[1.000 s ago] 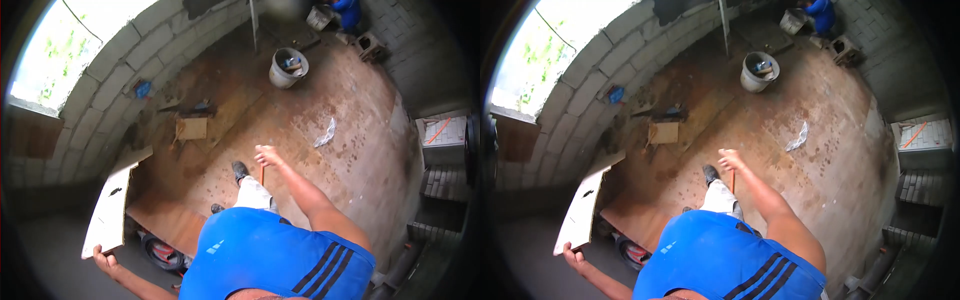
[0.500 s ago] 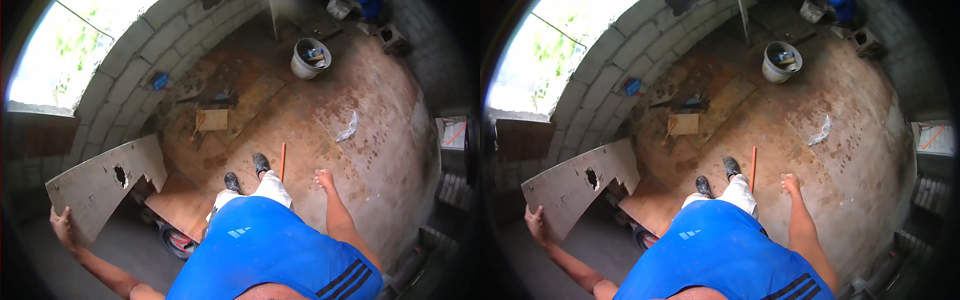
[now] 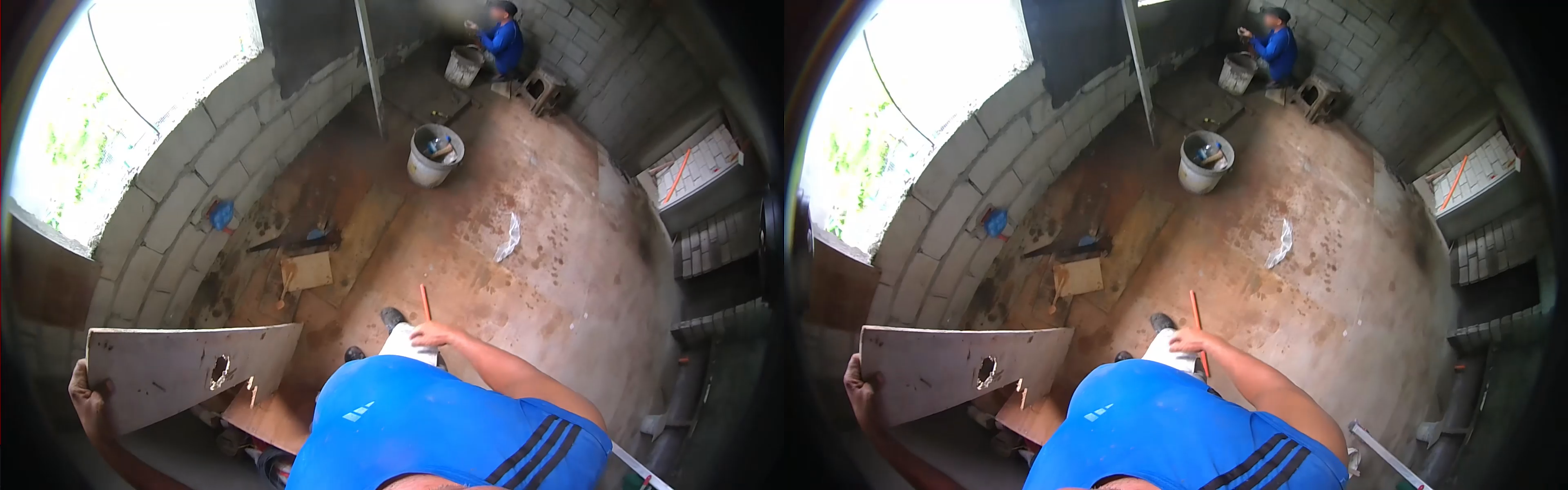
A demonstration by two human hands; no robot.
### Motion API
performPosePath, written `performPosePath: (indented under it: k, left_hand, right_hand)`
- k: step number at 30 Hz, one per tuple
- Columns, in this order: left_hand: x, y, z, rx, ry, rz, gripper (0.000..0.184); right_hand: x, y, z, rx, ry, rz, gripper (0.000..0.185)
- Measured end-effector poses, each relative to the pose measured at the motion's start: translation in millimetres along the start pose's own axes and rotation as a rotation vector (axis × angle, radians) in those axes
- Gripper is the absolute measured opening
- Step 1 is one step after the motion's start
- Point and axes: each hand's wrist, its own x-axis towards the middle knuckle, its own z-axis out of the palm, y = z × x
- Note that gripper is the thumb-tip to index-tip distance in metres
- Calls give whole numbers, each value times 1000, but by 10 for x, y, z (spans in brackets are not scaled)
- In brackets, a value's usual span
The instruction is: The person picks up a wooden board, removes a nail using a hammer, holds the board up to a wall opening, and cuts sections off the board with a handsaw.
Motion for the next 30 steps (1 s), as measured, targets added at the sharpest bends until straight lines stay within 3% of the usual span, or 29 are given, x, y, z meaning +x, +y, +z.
performPosePath:
  k: [2, 4, 5, 7, 10, 12, 14, 16, 18, 19, 22, 23, 25, 26, 27, 29, 30]
  left_hand:
    - [23, -137, -112, 22, -5, 33, 19]
    - [88, -289, -226, 200, 28, 107, 21]
    - [89, -340, -222, 199, 33, 108, 21]
    - [69, -446, -158, 218, 260, 318, 29]
    - [84, -739, -259, 2, 304, 242, 42]
    - [103, -853, -306, 172, 357, 188, 44]
    - [187, -1018, -396, 321, 613, 168, 48]
    - [162, -987, -405, 320, 580, 12, 48]
    - [200, -891, -139, 890, 862, 191, 46]
    - [194, -862, -72, 980, 920, 197, 46]
    - [347, -478, 387, 875, 1033, -107, 43]
    - [76, -752, 46, 1030, 910, 11, 41]
    - [-509, -895, -558, 569, 1032, -242, 44]
    - [-407, -742, -501, 349, 1114, -352, 48]
    - [-386, -543, -362, 367, 1204, -452, 53]
    - [480, 321, 663, 373, 1373, -657, 64]
    - [-91, 366, 212, 419, 1189, -691, 62]
  right_hand:
    - [87, -275, 96, -103, -218, 24, 44]
    - [147, -435, 85, -121, -140, 154, 41]
    - [164, -476, 85, -120, -59, 92, 40]
    - [210, -494, -75, -71, -122, 96, 40]
    - [104, -588, -337, -98, -243, 54, 43]
    - [-27, -852, -514, 93, -333, -31, 43]
    - [52, -910, -517, 103, -377, -140, 46]
    - [199, -955, -601, 130, -486, 38, 43]
    - [510, -935, -868, 100, -609, 79, 41]
    - [717, -808, -938, 150, -658, 130, 39]
    - [1513, -592, -1327, 339, -799, 304, 31]
    - [1880, -518, -1477, 398, -764, 397, 29]
    - [2759, -181, -1695, 476, -633, 532, 24]
    - [3271, 75, -1755, 495, -541, 567, 21]
    - [3747, 340, -1808, 634, -390, 603, 18]
    - [4667, 638, -1939, 809, -169, 692, 17]
    - [5075, 757, -1946, 852, -102, 750, 14]
